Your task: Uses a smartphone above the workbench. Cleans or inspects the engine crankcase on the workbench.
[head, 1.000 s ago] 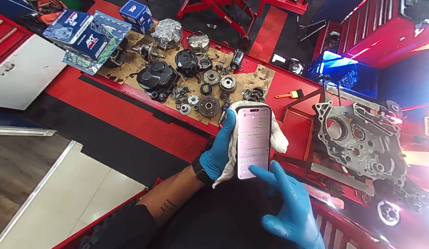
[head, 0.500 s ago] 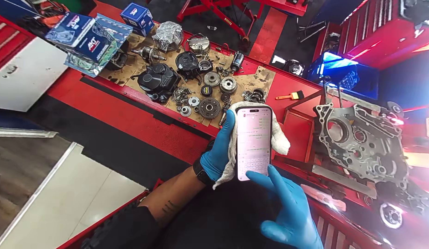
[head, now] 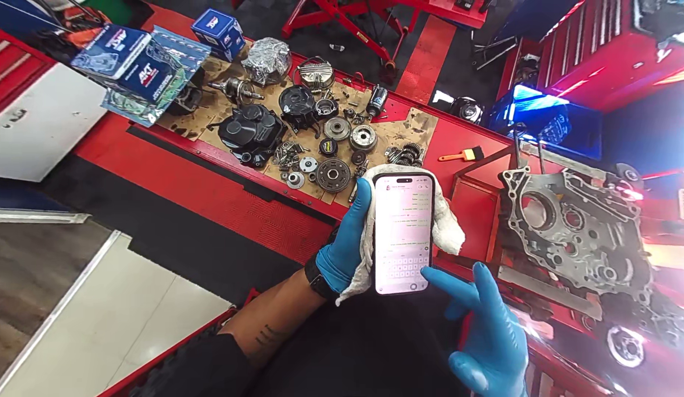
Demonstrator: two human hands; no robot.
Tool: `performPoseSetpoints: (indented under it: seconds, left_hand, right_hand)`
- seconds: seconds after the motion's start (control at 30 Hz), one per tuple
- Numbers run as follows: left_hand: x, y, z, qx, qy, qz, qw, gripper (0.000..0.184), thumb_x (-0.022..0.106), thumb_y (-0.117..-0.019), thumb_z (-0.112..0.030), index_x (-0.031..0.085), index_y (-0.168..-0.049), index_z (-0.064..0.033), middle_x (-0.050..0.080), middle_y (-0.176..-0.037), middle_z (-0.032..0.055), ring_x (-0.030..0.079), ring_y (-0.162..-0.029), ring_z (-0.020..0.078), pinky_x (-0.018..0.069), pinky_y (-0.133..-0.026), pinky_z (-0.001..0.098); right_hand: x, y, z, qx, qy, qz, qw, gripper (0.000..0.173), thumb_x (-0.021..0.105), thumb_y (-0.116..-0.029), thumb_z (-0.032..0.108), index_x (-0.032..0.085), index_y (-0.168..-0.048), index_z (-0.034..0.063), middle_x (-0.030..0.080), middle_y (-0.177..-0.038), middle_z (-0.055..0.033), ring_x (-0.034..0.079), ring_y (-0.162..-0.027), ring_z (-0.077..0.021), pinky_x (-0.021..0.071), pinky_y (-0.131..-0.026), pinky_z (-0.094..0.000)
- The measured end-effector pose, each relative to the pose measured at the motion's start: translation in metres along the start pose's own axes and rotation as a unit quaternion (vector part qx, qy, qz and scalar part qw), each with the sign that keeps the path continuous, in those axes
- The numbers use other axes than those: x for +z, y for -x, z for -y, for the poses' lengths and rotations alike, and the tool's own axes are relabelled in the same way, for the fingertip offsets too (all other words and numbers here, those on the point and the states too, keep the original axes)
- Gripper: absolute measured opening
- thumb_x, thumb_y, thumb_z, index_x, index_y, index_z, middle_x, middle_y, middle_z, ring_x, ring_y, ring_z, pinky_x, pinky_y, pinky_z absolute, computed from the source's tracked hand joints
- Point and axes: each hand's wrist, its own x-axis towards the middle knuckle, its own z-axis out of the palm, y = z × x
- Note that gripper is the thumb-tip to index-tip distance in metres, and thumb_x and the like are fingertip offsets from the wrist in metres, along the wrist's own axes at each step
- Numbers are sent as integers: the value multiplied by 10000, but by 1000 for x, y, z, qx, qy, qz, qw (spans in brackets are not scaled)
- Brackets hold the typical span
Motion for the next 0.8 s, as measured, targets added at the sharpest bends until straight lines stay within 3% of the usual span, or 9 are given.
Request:
performPoseSetpoints:
  seconds: [0.33,0.5,0.8]
  left_hand:
    - [4,0,-2,4,1,12,1000,573,294,-1086,-526,628,-1299,-112,714,-1213,99,678,-1164,172,559,-1011,372]
    - [5,1,-1,12,-21,-3,1000,582,269,-1089,-522,625,-1291,-109,718,-1202,103,685,-1152,176,567,-1001,374]
    - [5,1,0,-3,-10,1,1000,599,303,-1074,-560,615,-1310,-107,710,-1213,119,682,-1157,199,566,-998,397]
  right_hand:
    - [-3,8,-2,1,21,-20,1000,820,412,-964,742,261,-1629,286,749,-1202,50,680,-817,-19,501,-628,-159]
    - [1,10,-6,3,44,-13,999,820,418,-960,739,266,-1623,282,748,-1208,51,656,-752,-38,474,-594,-200]
    - [0,10,-7,-3,51,-11,999,827,427,-957,737,267,-1621,271,740,-1232,55,646,-749,-27,459,-588,-188]
